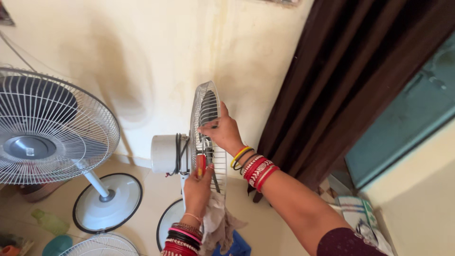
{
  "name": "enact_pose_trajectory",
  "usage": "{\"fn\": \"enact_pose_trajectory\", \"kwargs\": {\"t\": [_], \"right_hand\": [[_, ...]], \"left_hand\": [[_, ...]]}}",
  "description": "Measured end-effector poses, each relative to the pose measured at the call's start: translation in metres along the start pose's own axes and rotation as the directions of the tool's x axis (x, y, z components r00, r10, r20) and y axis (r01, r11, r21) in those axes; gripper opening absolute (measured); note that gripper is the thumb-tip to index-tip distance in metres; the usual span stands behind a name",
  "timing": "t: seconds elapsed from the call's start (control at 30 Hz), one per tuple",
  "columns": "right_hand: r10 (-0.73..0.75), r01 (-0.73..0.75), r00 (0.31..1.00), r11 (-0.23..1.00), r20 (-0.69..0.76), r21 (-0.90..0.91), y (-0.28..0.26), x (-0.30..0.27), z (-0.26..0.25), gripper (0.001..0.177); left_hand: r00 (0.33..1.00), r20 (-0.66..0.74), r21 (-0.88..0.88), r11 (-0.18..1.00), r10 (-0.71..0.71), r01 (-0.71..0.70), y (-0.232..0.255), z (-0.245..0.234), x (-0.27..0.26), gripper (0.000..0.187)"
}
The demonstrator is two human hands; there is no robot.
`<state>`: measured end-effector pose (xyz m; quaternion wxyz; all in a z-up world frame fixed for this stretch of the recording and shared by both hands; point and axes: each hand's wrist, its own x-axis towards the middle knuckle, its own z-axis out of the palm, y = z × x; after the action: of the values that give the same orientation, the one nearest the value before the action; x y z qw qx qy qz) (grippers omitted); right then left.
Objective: The person uses a screwdriver to loosen a screw on the back of a standing electric fan and then wipes the fan's motor housing and stand with a cloth. The person continues to wipe the fan's cage and other surfaces.
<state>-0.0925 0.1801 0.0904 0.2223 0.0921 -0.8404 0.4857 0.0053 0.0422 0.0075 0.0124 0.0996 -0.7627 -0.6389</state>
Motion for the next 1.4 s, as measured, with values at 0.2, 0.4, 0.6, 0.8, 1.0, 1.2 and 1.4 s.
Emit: {"fn": "enact_pose_trajectory", "kwargs": {"t": [0.2,0.4,0.6,0.8,1.0,1.2,1.4], "right_hand": [[0.004,-0.007,0.995,0.999,0.097,0.038,0.031,0.027,-0.033,0.118],[-0.026,0.026,0.967,1.000,0.255,0.003,0.048,0.045,-0.081,0.113],[-0.021,0.073,0.968,0.977,0.249,-0.200,0.052,0.055,-0.088,0.116],[-0.041,0.080,0.984,0.971,0.172,-0.226,0.049,0.042,-0.071,0.113],[-0.562,0.468,0.827,0.666,0.022,-0.581,0.054,0.014,-0.067,0.086],[-0.546,0.595,0.757,0.803,0.359,-0.036,0.052,-0.125,-0.001,0.089],[0.356,-0.769,0.639,0.309,0.682,0.559,0.059,-0.158,0.055,0.092]], "left_hand": [[0.995,-0.021,0.006,0.996,-0.094,0.094,0.018,0.053,0.000,0.055],[0.996,0.089,-0.276,0.961,0.017,0.008,0.006,0.105,0.009,0.056],[0.996,0.079,-0.178,0.984,0.031,-0.016,-0.020,0.094,0.040,0.045],[0.994,0.083,-0.443,0.891,-0.069,0.099,-0.044,0.059,0.061,0.043],[0.986,0.025,-0.627,0.765,-0.167,0.146,-0.045,0.046,0.049,0.045],[0.979,0.039,-0.845,0.516,-0.199,0.139,-0.025,-0.003,0.058,0.038],[0.975,-0.030,-0.946,0.321,-0.222,0.044,-0.022,-0.024,0.055,0.034]]}}
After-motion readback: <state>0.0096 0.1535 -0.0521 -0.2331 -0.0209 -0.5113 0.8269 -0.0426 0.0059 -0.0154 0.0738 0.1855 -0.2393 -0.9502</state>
